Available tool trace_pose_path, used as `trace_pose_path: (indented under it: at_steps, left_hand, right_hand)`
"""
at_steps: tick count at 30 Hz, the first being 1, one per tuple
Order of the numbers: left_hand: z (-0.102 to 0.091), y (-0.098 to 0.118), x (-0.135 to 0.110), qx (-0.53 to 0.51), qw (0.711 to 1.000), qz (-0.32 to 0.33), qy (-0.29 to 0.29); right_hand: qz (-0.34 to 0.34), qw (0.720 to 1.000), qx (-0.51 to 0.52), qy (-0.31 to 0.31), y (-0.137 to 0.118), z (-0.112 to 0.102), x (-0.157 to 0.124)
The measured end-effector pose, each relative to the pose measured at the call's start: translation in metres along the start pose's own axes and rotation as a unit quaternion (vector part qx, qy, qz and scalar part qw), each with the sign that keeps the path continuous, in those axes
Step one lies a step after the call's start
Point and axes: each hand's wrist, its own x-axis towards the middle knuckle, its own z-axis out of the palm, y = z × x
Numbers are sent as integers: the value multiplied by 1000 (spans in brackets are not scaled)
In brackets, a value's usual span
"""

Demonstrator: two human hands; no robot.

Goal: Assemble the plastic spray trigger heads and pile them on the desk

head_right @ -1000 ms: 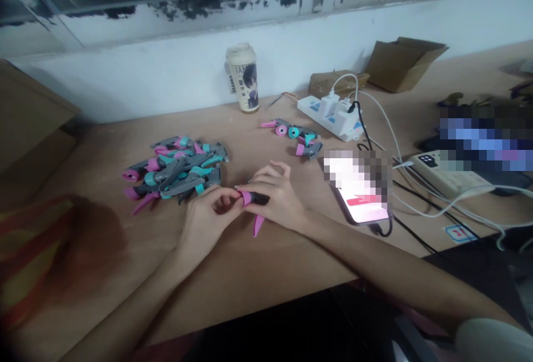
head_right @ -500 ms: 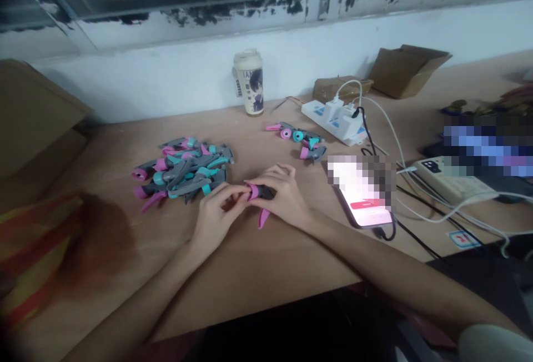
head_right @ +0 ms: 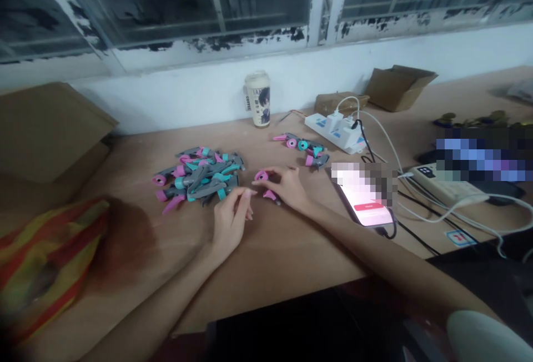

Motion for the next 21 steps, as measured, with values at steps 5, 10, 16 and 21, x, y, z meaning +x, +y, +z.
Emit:
trace_pose_path:
  at_steps: [5,10,16,21]
  left_hand:
    - [2,12,-10,53,990,116,-65]
    - [6,15,-13,59,979,159,-111]
    - [8,8,-9,63,984,130,-107]
    - [11,6,-10,70,983,119,-117]
  right_hand:
    - [37,994,-102,-11,-10,27,37]
    - [45,985,-164,9,-21,55,70]
    - [-9,979,-201,-31,-25,63,85]
    - [-44,971,-224,-68,-18,47,74]
